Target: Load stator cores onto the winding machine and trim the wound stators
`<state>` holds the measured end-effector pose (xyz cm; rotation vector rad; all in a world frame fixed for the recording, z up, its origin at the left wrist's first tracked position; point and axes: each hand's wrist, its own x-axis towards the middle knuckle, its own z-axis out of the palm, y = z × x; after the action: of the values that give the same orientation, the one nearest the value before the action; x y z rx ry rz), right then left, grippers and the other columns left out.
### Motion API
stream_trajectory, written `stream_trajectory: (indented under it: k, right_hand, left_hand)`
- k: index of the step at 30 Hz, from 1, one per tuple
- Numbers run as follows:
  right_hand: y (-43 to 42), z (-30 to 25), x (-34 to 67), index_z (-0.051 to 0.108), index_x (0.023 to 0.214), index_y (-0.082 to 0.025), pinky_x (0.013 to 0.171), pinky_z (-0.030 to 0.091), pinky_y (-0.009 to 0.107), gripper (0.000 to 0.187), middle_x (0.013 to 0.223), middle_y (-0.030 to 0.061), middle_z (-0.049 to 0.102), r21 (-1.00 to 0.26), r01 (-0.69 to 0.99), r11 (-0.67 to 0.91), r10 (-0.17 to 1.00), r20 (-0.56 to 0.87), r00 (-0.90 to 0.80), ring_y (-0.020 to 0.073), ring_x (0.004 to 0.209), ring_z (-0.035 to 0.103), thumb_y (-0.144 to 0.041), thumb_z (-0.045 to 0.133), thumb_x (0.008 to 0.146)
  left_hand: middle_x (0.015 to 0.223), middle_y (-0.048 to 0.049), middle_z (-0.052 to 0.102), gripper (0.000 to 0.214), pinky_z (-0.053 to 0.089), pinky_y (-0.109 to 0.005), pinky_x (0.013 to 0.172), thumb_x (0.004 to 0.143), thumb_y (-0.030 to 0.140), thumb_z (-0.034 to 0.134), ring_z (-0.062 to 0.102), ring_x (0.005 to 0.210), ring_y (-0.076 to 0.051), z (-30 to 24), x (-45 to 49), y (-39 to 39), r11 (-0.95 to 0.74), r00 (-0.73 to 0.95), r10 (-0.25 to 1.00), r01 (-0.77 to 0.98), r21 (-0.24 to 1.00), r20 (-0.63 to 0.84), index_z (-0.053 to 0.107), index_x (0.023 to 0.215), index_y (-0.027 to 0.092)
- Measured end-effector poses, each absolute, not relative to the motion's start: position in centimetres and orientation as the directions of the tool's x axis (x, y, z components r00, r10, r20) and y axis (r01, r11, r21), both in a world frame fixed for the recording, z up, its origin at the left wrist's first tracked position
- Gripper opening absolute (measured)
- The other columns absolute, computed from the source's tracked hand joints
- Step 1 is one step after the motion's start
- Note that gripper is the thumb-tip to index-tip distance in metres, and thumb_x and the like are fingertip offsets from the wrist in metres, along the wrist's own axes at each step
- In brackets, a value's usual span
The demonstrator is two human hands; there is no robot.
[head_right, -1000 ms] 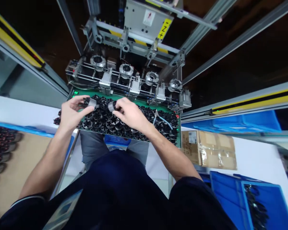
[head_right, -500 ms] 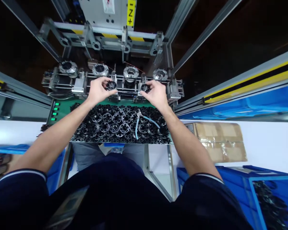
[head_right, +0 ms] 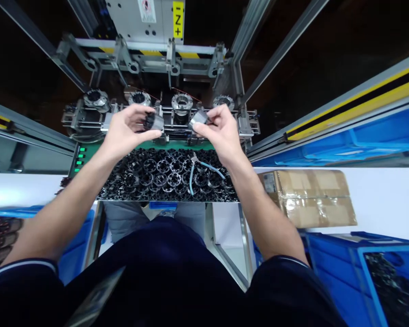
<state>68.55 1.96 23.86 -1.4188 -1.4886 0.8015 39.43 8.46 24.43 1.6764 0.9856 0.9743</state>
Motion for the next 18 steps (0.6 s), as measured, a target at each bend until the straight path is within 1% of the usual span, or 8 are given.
stream_trajectory:
  k: [2,4,6,8,11,13,16,18]
  right_hand:
    - [-1.2,26.1,66.6,0.059,0.142,-0.038,0.091,0.067,0.051,0.074,0.120,0.0059,0.074,-0.978,0.178,0.112,0.993,0.115,0.007,0.0303,0.107,0.076,-0.081,0.077,0.085]
    - [-4.0,28.3,64.9,0.061,0.140,-0.039,0.098,0.066,0.052,0.070,0.124,0.0044,0.073,-0.997,0.020,0.071,0.996,0.070,-0.050,0.0305,0.113,0.075,-0.078,0.079,0.085]
    - [-6.0,30.1,63.6,0.066,0.133,-0.038,0.102,0.064,0.054,0.064,0.126,0.0043,0.072,-0.996,-0.080,0.045,0.994,0.053,-0.097,0.0316,0.119,0.073,-0.075,0.082,0.084]
    - [-7.3,31.4,62.8,0.067,0.122,-0.035,0.102,0.064,0.055,0.059,0.124,0.0043,0.073,-0.989,-0.143,0.034,0.991,0.052,-0.120,0.0323,0.120,0.073,-0.071,0.088,0.080]
    - [-8.7,32.6,62.2,0.064,0.108,-0.033,0.095,0.066,0.051,0.059,0.115,0.0032,0.073,-0.981,-0.192,0.025,0.991,0.049,-0.122,0.0309,0.111,0.075,-0.067,0.096,0.072]
    - [-9.4,33.1,61.8,0.063,0.106,-0.033,0.087,0.066,0.046,0.063,0.112,0.0022,0.073,-0.982,-0.189,0.009,0.991,0.034,-0.130,0.0283,0.103,0.075,-0.067,0.098,0.067]
    - [-10.5,33.6,61.3,0.066,0.126,-0.037,0.077,0.066,0.042,0.071,0.119,0.0019,0.073,-0.989,-0.147,-0.029,0.989,-0.008,-0.145,0.0257,0.095,0.074,-0.069,0.095,0.071]
    - [-11.0,33.6,61.1,0.066,0.142,-0.039,0.077,0.067,0.046,0.079,0.125,0.0033,0.073,-0.994,-0.104,-0.030,0.987,-0.013,-0.163,0.0273,0.096,0.075,-0.072,0.091,0.075]
  left_hand:
    - [0.113,-0.0071,0.072,0.064,0.057,-0.040,0.102,0.076,0.043,0.102,0.072,0.111,-0.025,27.1,39.2,5.0,-0.145,0.378,0.916,-0.005,0.989,0.136,0.069,0.127,0.021]
    - [0.115,-0.0065,0.072,0.060,0.059,-0.040,0.101,0.084,0.046,0.098,0.073,0.111,-0.025,29.6,38.9,2.0,-0.032,0.418,0.905,-0.120,0.992,0.080,0.065,0.129,0.023]
    - [0.121,-0.0075,0.072,0.055,0.061,-0.041,0.100,0.092,0.050,0.090,0.074,0.111,-0.026,31.5,38.4,-0.2,0.063,0.475,0.880,-0.168,0.984,0.025,0.066,0.135,0.025]
    - [0.123,-0.0082,0.074,0.050,0.063,-0.041,0.098,0.097,0.053,0.084,0.074,0.112,-0.028,32.6,37.8,-1.7,0.124,0.521,0.854,-0.173,0.977,-0.016,0.069,0.136,0.025]
    - [0.114,-0.0067,0.076,0.043,0.063,-0.038,0.095,0.096,0.053,0.085,0.075,0.109,-0.026,32.9,36.9,-3.1,0.162,0.543,0.838,-0.170,0.972,-0.045,0.072,0.126,0.025]
    - [0.107,-0.0058,0.076,0.040,0.062,-0.034,0.092,0.093,0.053,0.089,0.075,0.105,-0.024,32.7,36.3,-3.8,0.173,0.536,0.843,-0.181,0.968,-0.051,0.072,0.114,0.024]
    - [0.099,-0.0049,0.074,0.045,0.062,-0.027,0.079,0.087,0.056,0.094,0.074,0.092,-0.019,32.5,36.0,-4.6,0.206,0.522,0.850,-0.200,0.958,-0.074,0.070,0.101,0.020]
    - [0.095,-0.0034,0.073,0.049,0.058,-0.022,0.067,0.083,0.057,0.097,0.072,0.081,-0.015,32.6,36.0,-5.1,0.230,0.516,0.852,-0.207,0.951,-0.094,0.073,0.105,0.020]
